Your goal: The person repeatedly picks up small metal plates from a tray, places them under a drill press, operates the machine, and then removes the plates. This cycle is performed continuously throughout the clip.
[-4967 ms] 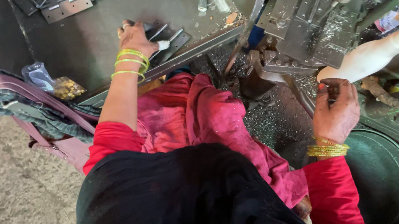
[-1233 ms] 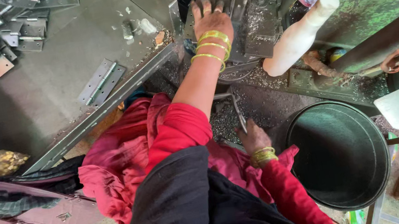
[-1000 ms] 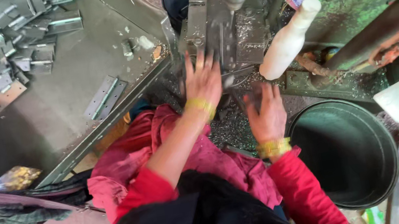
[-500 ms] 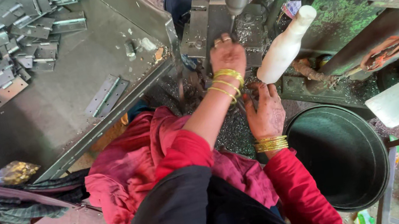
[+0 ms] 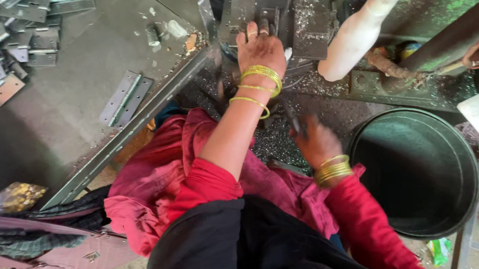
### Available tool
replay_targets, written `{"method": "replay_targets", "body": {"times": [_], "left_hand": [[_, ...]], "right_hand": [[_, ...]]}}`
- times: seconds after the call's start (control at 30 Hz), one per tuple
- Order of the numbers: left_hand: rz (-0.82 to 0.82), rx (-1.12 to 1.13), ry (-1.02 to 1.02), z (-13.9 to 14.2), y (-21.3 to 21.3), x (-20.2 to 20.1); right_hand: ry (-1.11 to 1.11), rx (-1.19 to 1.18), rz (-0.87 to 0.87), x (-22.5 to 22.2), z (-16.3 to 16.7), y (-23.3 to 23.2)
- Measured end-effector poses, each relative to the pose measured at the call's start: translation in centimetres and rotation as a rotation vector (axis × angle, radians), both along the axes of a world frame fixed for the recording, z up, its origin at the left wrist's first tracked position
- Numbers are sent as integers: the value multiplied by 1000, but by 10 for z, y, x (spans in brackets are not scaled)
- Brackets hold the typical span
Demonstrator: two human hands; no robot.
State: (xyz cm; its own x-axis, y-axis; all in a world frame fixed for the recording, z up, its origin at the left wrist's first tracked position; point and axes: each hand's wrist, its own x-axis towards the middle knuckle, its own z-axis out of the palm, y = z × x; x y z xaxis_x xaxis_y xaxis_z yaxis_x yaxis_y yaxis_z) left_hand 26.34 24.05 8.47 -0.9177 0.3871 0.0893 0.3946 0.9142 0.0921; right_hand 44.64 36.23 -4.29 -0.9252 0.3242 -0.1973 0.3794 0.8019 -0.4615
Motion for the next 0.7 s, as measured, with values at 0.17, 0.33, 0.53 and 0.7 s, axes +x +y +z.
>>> {"method": "replay_targets", "body": {"times": [0.17,0.33,0.53,0.7], "left_hand": [[-23,100,200,-16,-13,-6],[-41,-6,33,-19,-9,-14],[1,32,234,-5,3,-10],[15,-43,146,3,-10,6]], "right_hand": [[30,-85,-52,19,-95,-13],[77,-80,56,8,-72,13],[154,-61,16,17,-70,0],[112,-127,-7,21,-78,-13]]}}
